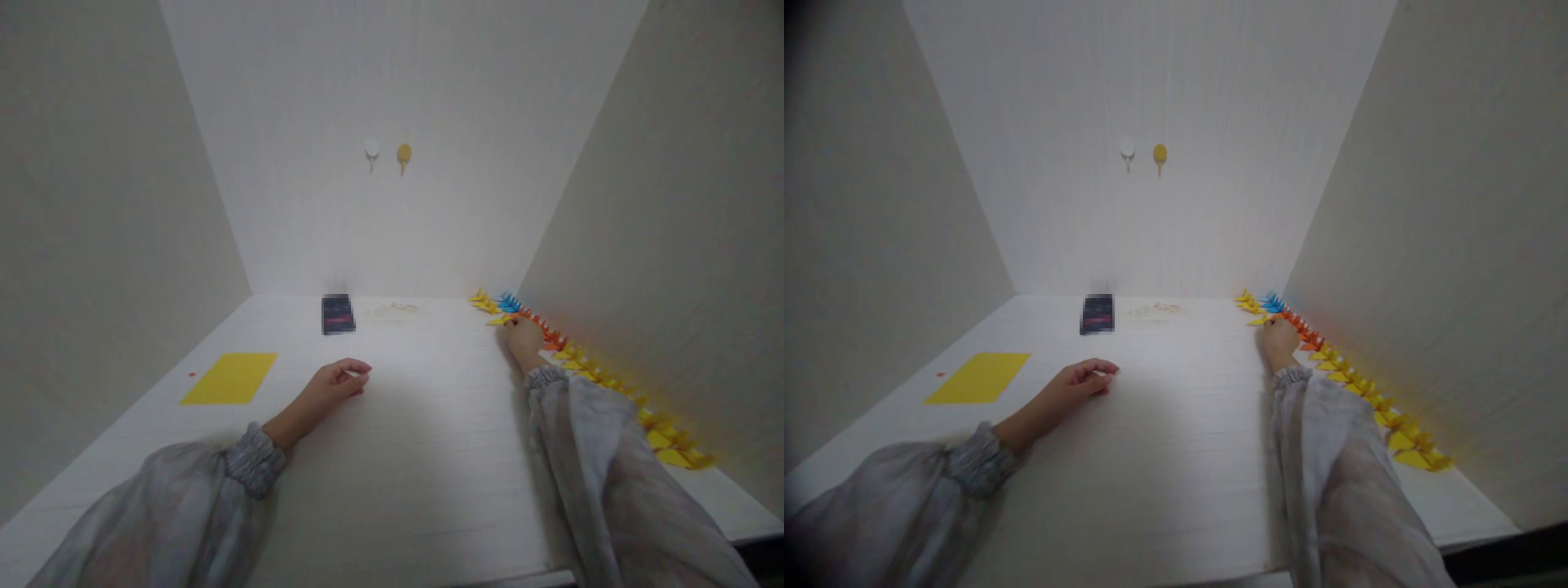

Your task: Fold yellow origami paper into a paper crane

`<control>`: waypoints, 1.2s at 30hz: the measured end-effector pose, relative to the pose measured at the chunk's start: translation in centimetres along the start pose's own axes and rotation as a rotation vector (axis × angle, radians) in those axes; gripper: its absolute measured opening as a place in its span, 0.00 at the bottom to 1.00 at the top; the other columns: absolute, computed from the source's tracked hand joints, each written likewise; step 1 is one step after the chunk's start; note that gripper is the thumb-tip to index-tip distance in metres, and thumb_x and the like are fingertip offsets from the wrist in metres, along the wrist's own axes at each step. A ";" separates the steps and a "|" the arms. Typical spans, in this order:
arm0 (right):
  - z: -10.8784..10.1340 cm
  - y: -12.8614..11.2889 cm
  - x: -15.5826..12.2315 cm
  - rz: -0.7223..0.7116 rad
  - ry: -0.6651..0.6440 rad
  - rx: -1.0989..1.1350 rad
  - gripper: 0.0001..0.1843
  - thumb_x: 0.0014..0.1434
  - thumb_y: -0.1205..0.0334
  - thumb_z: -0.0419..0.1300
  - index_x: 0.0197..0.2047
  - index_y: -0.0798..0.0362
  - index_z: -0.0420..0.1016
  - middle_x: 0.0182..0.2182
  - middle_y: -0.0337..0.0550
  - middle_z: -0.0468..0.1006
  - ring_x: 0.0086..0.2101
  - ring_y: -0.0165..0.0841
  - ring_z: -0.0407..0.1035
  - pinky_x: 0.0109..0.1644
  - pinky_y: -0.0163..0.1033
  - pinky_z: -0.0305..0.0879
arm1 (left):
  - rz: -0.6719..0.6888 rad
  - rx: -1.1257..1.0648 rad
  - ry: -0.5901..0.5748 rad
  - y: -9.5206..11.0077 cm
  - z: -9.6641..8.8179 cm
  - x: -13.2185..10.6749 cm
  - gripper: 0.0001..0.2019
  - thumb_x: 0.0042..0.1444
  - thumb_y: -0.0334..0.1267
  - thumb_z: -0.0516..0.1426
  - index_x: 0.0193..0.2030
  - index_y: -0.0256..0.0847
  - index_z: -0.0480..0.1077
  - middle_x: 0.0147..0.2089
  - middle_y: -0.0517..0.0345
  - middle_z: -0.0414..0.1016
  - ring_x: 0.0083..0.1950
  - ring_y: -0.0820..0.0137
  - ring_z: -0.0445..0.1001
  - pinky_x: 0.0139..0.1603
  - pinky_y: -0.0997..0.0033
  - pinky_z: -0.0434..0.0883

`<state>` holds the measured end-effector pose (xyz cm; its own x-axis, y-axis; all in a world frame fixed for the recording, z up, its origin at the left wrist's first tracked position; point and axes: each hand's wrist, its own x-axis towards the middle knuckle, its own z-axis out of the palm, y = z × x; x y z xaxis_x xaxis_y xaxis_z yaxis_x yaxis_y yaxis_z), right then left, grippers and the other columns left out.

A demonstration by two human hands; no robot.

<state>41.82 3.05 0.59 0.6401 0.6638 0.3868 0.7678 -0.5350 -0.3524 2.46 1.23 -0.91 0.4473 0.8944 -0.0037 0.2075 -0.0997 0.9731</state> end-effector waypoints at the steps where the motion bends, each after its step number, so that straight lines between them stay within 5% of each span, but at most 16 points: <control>1: 0.2 0.1 0.4 -0.010 0.000 0.004 0.18 0.55 0.62 0.47 0.39 0.66 0.72 0.32 0.61 0.73 0.31 0.38 0.67 0.28 0.37 0.55 | 0.001 -0.002 0.000 0.0 0.1 0.1 0.18 0.44 0.46 0.55 0.40 0.38 0.67 0.24 0.61 0.67 0.27 0.74 0.66 0.30 0.75 0.61; 11: 1.5 0.0 2.6 -0.081 0.030 0.018 0.18 0.55 0.63 0.47 0.36 0.69 0.74 0.28 0.61 0.73 0.27 0.33 0.66 0.26 0.35 0.53 | -0.048 -0.028 -0.017 0.1 0.6 0.9 0.18 0.44 0.46 0.56 0.40 0.38 0.66 0.22 0.63 0.65 0.26 0.76 0.63 0.28 0.77 0.58; 24: 3.1 -0.3 3.9 0.056 -0.046 -0.026 0.18 0.55 0.63 0.48 0.39 0.68 0.72 0.35 0.67 0.72 0.38 0.42 0.68 0.36 0.38 0.59 | -0.047 0.038 -0.038 0.1 0.6 1.0 0.19 0.45 0.46 0.55 0.41 0.37 0.65 0.23 0.64 0.63 0.25 0.77 0.61 0.26 0.77 0.56; 36: 3.7 -0.3 4.2 0.124 -0.037 -0.033 0.16 0.53 0.62 0.50 0.40 0.62 0.73 0.36 0.58 0.73 0.40 0.42 0.68 0.39 0.42 0.62 | -0.051 0.033 -0.043 -0.4 0.4 1.1 0.19 0.45 0.47 0.55 0.42 0.38 0.65 0.23 0.64 0.63 0.25 0.77 0.61 0.27 0.77 0.57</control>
<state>44.15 7.95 -0.81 0.7290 0.6103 0.3100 0.6840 -0.6305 -0.3670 3.20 2.11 -1.44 0.4725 0.8790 -0.0640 0.2591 -0.0691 0.9634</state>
